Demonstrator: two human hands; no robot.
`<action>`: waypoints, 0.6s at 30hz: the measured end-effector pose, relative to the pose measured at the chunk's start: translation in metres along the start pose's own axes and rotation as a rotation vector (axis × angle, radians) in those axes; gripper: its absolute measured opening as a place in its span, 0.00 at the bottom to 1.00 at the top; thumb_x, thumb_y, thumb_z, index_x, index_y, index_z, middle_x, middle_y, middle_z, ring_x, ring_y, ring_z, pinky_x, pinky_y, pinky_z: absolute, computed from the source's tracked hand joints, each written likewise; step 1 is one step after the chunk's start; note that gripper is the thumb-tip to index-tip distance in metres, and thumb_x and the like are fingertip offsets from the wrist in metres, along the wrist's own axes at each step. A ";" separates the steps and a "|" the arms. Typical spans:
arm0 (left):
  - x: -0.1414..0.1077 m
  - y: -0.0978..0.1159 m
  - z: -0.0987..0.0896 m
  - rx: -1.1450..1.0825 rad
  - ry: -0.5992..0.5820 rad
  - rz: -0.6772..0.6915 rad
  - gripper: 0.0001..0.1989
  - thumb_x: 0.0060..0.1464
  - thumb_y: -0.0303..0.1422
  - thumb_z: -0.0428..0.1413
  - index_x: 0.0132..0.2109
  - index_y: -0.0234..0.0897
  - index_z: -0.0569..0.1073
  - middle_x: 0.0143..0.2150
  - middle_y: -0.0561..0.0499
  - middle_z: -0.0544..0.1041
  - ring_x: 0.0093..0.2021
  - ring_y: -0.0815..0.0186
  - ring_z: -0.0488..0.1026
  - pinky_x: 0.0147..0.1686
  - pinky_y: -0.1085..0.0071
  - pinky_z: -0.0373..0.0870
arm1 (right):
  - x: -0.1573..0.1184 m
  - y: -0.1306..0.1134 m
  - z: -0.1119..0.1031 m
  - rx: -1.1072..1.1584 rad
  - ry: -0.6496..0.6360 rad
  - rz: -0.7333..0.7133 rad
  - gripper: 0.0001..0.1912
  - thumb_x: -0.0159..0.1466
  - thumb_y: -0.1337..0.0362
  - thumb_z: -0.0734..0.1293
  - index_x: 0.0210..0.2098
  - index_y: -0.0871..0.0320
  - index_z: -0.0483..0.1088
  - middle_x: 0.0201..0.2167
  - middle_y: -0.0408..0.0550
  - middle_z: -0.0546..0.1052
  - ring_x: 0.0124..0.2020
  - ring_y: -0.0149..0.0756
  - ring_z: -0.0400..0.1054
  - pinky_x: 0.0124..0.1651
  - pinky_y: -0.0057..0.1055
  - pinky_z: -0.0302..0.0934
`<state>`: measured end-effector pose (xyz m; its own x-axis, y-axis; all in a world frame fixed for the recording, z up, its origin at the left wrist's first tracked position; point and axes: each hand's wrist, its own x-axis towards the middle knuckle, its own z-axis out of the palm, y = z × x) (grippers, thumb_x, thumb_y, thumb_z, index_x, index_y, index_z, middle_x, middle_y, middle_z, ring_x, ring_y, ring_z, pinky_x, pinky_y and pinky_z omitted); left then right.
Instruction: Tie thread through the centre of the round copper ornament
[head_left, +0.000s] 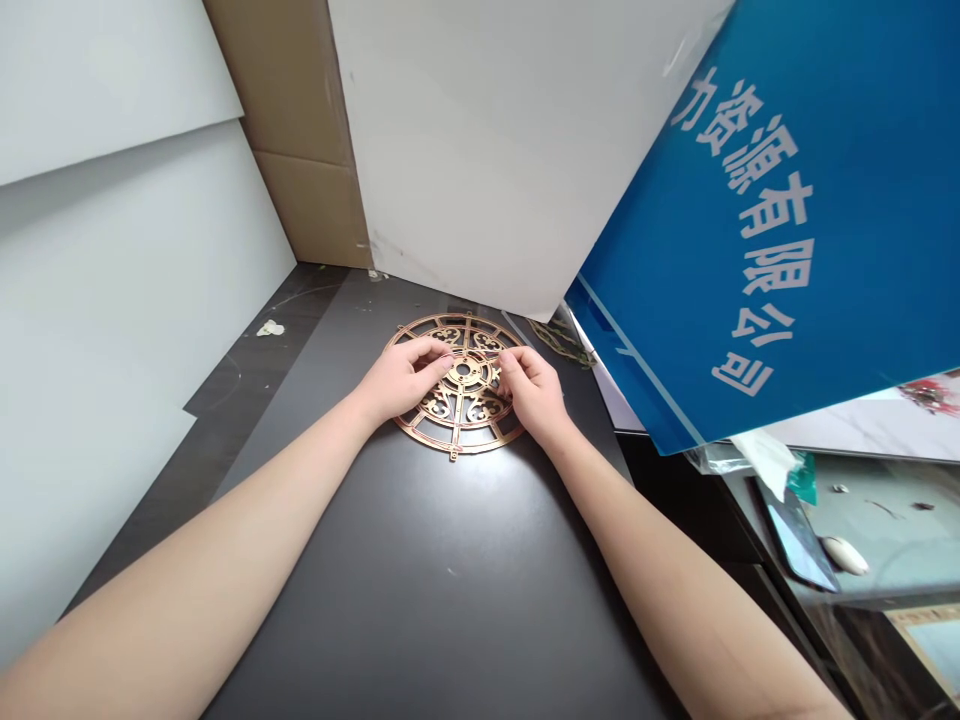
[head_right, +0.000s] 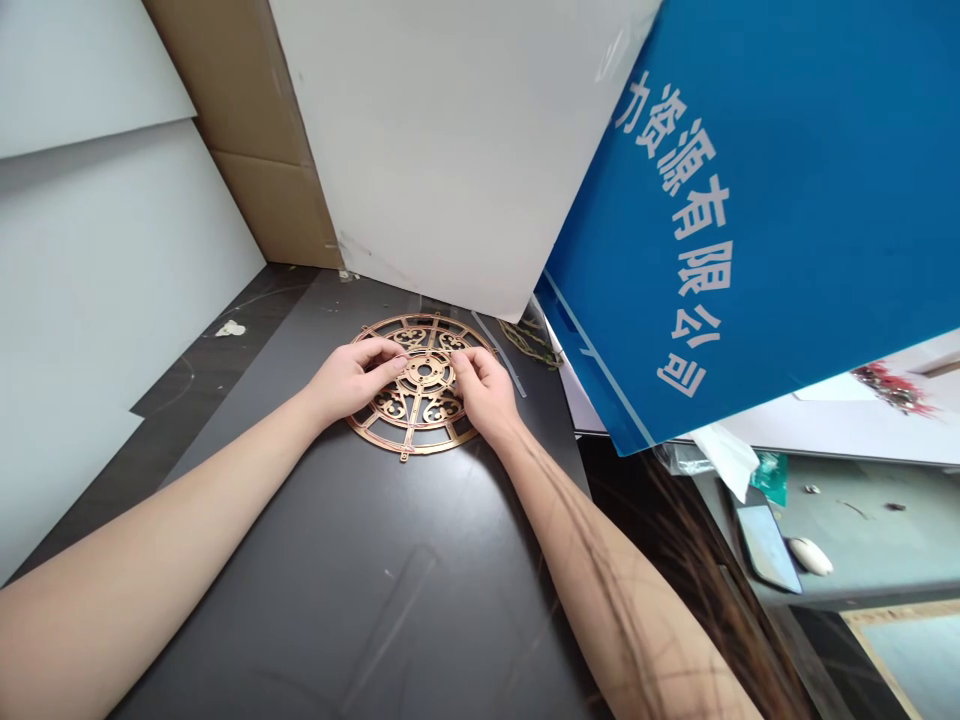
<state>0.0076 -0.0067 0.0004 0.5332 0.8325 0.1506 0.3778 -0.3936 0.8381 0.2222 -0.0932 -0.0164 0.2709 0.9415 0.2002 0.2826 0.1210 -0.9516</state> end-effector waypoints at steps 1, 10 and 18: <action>0.000 0.000 0.000 0.002 0.000 0.001 0.26 0.61 0.53 0.58 0.51 0.34 0.79 0.43 0.50 0.78 0.36 0.81 0.70 0.38 0.85 0.65 | 0.001 0.000 0.000 0.002 0.001 0.003 0.29 0.67 0.36 0.63 0.41 0.58 0.68 0.25 0.41 0.68 0.28 0.23 0.63 0.36 0.24 0.60; 0.004 -0.007 0.001 -0.097 0.064 0.009 0.26 0.60 0.50 0.58 0.53 0.32 0.78 0.47 0.47 0.78 0.41 0.78 0.73 0.43 0.83 0.69 | 0.002 -0.005 -0.001 0.097 0.031 0.035 0.31 0.63 0.35 0.67 0.39 0.60 0.69 0.23 0.41 0.67 0.25 0.22 0.61 0.32 0.23 0.59; 0.008 -0.013 0.003 -0.198 0.147 -0.015 0.30 0.58 0.54 0.59 0.52 0.30 0.77 0.38 0.46 0.75 0.32 0.80 0.67 0.33 0.85 0.65 | 0.001 -0.009 -0.001 0.147 0.029 0.043 0.31 0.61 0.35 0.69 0.35 0.61 0.67 0.23 0.41 0.69 0.23 0.20 0.59 0.29 0.22 0.55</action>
<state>0.0091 0.0043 -0.0109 0.4069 0.8913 0.2001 0.2215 -0.3088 0.9250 0.2210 -0.0942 -0.0075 0.3073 0.9376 0.1630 0.1326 0.1274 -0.9829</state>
